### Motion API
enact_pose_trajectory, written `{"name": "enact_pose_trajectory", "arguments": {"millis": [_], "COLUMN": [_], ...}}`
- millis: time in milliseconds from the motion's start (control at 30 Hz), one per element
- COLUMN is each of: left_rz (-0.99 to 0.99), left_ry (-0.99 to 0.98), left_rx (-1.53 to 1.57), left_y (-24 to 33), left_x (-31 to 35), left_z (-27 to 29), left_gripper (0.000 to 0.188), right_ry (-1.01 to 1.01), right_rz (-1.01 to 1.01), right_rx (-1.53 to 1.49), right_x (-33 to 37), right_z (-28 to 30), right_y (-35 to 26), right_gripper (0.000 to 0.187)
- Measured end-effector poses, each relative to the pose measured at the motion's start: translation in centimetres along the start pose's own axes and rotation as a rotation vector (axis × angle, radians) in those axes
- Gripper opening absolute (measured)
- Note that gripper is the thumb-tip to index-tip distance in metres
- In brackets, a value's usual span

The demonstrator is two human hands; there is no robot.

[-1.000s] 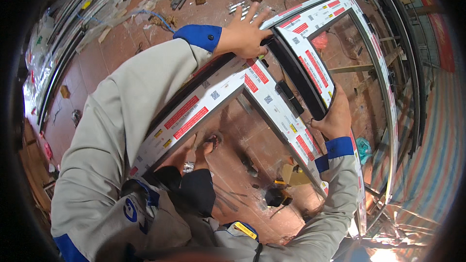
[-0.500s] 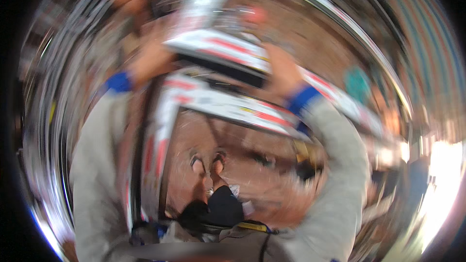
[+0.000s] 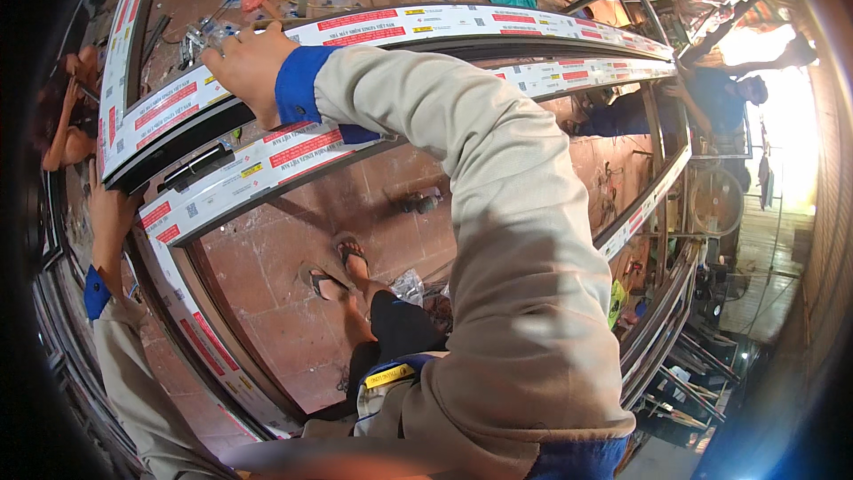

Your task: The person assembles aluminum window frames by inserting rubber gaskets into the frame channels and aligning the frame components. They handle multiple frame sections and gaskets, fitting them together by hand.

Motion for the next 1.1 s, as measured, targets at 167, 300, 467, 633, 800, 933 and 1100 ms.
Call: {"name": "enact_pose_trajectory", "arguments": {"millis": [167, 300, 467, 633, 800, 933, 1100], "left_rz": [0.025, 0.121, 0.15, 0.238, 0.364, 0.344, 0.125], "left_ry": [-0.044, 0.004, -0.037, -0.079, -0.164, 0.022, -0.207], "left_rx": [0.367, 0.474, 0.181, 0.002, 0.144, 0.149, -0.067], "left_y": [0.9, 0.7, 2.0, 4.7, 6.5, 5.1, 3.0], "left_x": [-0.2, 0.4, -0.4, 0.5, 0.8, 1.2, -1.5], "left_z": [3.0, 1.6, 4.7, 6.1, 6.3, 5.5, 6.3], "left_gripper": [0.054, 0.04, 0.051, 0.062, 0.053, 0.038, 0.052], "right_ry": [0.084, 0.125, 0.071, 0.103, 0.055, -0.014, -0.048], "right_rz": [0.044, 0.12, 0.108, 0.157, 0.128, 0.08, 0.064], "right_rx": [-0.045, -0.185, -0.133, -0.122, -0.213, -0.192, -0.184], "right_x": [-0.7, -1.4, -1.5, -2.0, -1.6, -1.7, -1.8], "right_z": [-0.1, -0.3, 3.4, 4.0, 6.3, 7.4, 8.0], "right_y": [0.7, 2.1, 2.1, 1.7, 1.3, 1.0, 0.5], "right_gripper": [0.108, 0.115, 0.123, 0.119, 0.118, 0.116, 0.116]}}
Point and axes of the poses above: each hand's wrist, its own x-axis away from the middle knuckle, its own z-axis out of the back of the hand, y = z × x, the point moved 3 cm from there along -x, towards the middle knuckle, and after that the axes turned 1 degree about y, right-handed, at the moved point
